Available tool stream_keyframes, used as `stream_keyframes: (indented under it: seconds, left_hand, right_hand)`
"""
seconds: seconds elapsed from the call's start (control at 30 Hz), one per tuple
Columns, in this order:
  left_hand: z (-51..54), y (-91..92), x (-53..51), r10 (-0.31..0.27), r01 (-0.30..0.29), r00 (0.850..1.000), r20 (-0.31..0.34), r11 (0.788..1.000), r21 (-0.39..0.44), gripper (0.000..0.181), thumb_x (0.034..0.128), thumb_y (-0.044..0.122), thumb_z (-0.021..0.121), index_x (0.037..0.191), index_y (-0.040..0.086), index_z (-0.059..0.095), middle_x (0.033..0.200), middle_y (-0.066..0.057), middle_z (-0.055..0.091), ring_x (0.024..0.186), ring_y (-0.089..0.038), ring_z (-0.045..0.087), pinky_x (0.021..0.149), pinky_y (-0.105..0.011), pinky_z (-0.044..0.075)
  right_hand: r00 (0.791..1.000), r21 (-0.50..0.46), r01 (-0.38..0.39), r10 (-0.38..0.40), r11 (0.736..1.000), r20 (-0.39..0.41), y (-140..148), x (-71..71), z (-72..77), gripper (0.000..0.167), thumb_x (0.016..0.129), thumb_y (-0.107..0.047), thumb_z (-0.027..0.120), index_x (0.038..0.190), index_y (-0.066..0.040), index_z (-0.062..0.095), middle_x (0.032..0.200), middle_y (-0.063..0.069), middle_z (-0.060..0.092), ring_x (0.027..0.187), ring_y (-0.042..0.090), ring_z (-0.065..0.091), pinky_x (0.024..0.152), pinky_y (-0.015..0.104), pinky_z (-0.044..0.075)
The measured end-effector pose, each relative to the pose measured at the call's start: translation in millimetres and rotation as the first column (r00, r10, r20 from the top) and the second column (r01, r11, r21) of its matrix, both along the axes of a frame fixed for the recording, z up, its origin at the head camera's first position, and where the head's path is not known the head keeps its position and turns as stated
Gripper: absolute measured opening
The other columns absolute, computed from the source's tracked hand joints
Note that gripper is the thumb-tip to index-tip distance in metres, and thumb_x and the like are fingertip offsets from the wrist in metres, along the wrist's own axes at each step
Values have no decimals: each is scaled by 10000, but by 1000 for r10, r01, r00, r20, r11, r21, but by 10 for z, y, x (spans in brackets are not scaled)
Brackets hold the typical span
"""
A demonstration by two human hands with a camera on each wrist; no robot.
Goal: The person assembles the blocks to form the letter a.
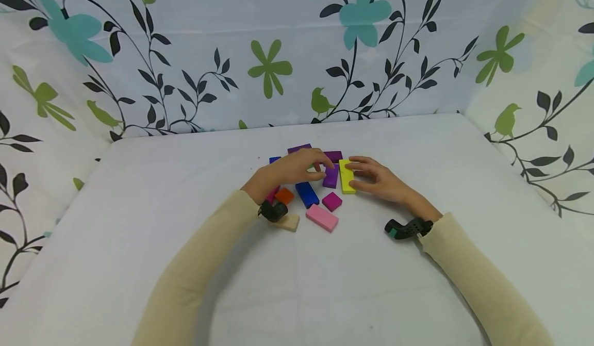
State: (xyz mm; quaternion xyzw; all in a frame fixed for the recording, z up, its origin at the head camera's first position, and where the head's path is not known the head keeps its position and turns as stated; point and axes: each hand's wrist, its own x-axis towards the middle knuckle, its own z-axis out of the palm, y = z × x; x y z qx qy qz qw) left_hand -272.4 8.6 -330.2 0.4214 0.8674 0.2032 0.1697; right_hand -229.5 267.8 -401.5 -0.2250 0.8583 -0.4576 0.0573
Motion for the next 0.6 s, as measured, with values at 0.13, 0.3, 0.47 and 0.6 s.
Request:
stream_keyframes:
  seconds: [0.13,0.3,0.47,0.6]
  left_hand:
    - [-15,18,41,-22,22,1000,-6,1000,-10,344,980,165,588,1317,101,596,1306,-73,573,1116,-182,587,964,-302,487]
    - [-28,51,88,-38,38,999,-14,999,1,325,973,173,605,1287,89,613,1272,-69,595,1081,-185,601,949,-299,495]
    - [-123,56,145,-82,82,997,-7,997,4,312,977,209,604,1264,90,628,1219,-43,615,1062,-153,588,916,-245,496]
    - [-159,62,174,-126,125,992,17,991,37,276,978,176,599,1230,73,645,1160,-34,634,1024,-135,593,893,-217,493]
  right_hand:
    - [1000,-5,-3,3,1000,-2,7,5,23,473,944,-127,643,1377,11,512,1533,171,317,1337,388,433,1085,499,363]
    - [1000,-8,0,0,1000,-22,22,7,41,468,940,-103,642,1370,27,511,1526,184,322,1322,399,444,1083,505,362]
    - [1000,-30,-20,19,999,-14,23,8,-1,459,937,-83,640,1360,44,514,1525,188,322,1327,400,442,1084,490,363]
    - [999,-43,-27,25,999,-30,21,-2,-13,454,937,-81,641,1355,47,519,1519,190,330,1327,400,443,1083,483,365]
